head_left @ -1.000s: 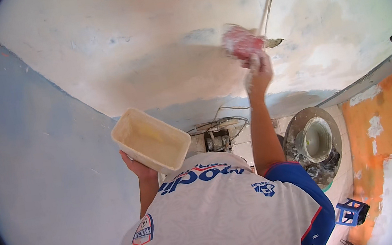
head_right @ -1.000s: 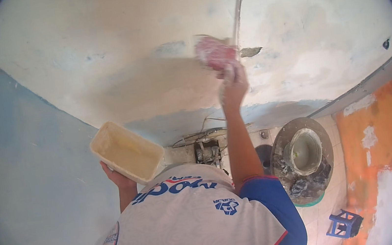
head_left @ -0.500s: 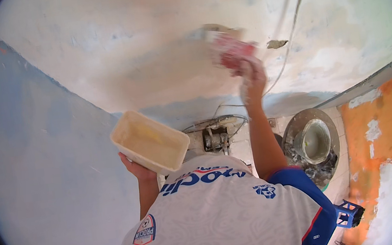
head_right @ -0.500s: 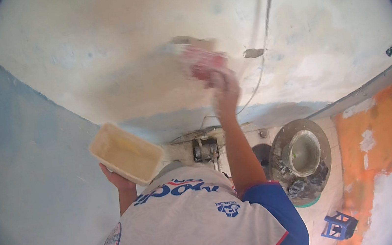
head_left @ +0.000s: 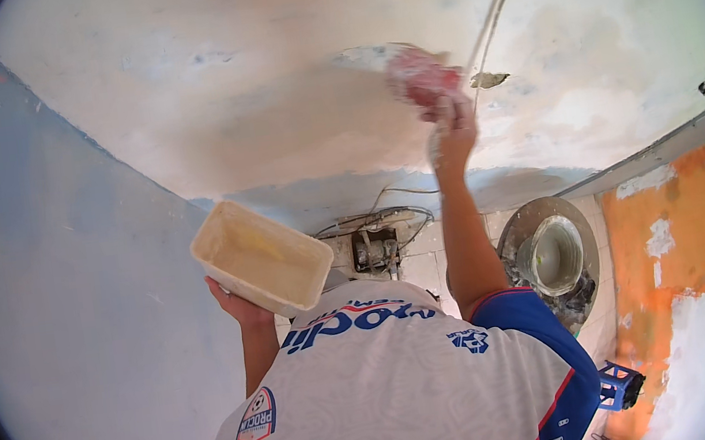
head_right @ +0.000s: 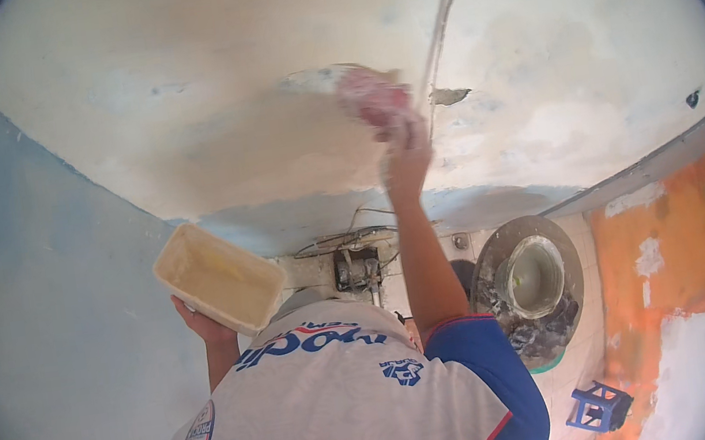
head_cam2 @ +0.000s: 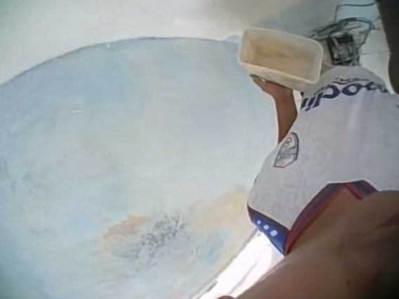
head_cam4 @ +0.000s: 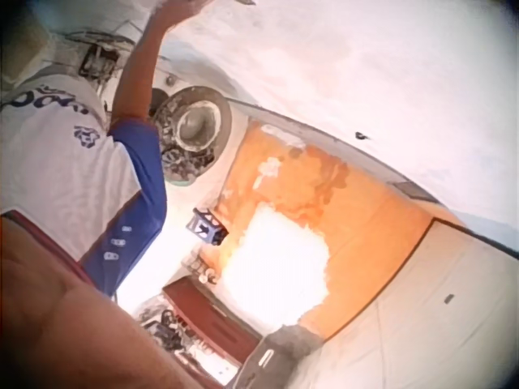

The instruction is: The person patches a damaged area on a ceiling by applying a white compound from a plastic container onto the surface using a red putty knife.

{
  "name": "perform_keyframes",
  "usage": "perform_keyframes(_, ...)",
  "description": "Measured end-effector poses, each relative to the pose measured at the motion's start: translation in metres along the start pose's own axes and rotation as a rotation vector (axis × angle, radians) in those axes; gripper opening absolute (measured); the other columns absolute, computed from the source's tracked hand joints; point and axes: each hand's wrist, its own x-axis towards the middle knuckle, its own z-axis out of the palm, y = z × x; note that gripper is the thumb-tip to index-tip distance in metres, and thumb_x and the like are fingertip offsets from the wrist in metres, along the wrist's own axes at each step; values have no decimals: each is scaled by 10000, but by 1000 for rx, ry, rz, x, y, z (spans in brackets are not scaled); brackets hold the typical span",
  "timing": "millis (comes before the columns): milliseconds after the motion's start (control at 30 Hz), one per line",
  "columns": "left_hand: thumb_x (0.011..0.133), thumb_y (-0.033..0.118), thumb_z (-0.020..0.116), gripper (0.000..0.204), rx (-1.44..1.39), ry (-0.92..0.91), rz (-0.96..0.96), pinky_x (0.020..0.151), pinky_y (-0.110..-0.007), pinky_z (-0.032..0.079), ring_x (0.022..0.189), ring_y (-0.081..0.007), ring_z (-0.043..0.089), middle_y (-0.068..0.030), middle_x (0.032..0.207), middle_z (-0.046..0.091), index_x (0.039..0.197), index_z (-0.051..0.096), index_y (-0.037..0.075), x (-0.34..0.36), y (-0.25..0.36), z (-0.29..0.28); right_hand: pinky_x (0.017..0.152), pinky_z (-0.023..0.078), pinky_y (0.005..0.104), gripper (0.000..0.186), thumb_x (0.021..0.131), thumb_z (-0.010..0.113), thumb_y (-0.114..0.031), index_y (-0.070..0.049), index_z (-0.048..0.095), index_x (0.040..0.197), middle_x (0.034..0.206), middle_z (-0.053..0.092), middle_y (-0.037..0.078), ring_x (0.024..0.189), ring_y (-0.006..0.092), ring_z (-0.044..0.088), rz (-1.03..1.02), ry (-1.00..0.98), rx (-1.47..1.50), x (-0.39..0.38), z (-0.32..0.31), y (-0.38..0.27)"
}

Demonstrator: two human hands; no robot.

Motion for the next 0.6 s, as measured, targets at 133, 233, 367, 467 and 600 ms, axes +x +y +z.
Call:
perform_keyframes(133, 1025, 613, 278, 701, 26, 25, 49, 1142, -447, 373, 1388, -314, 426, -86, 1545, 411, 1529, 363, 133, -4, 1, 11, 690, 566, 287, 166, 1045, 528, -118, 17, 582, 1125, 962, 688, 107, 772, 159, 674, 6, 38, 237, 11, -30, -15)
perform_keyframes(233, 1025, 616, 264, 703, 57, -3, 52, 1147, -451, 366, 1391, -319, 422, -88, 1548, 407, 1532, 361, 138, 2, -2, 5, 691, 564, 288, 167, 1043, 531, -120, 7, 580, 1140, 962, 681, 105, 761, 160, 668, -19, -161, 155, -8, -7, -12)
perform_keyframes(367, 1023, 620, 273, 703, 19, -60, 59, 1152, -464, 360, 1399, -323, 412, -87, 1554, 399, 1537, 352, 148, 0, 1, 3, 684, 531, 282, 140, 1042, 501, -90, -13, 615, 1072, 963, 651, 73, 756, 126, 639, 55, 112, 118, 10, -25, 10)
perform_keyframes(467, 1023, 619, 274, 702, 18, -40, 52, 1149, -466, 364, 1400, -324, 411, -88, 1555, 395, 1538, 348, 148, 5, 3, 3, 664, 542, 292, 155, 1053, 516, -135, 0, 575, 1102, 935, 653, 96, 756, 147, 649, 1, 104, 198, -3, -34, 7)
perform_keyframes(600, 1024, 614, 265, 704, 54, 2, 11, 1147, -460, 366, 1399, -324, 413, -89, 1559, 388, 1540, 341, 142, 10, 10, 10, 651, 529, 283, 143, 1048, 522, -122, -5, 585, 1102, 895, 625, 74, 728, 137, 626, 33, -54, 77, -13, 4, 14)
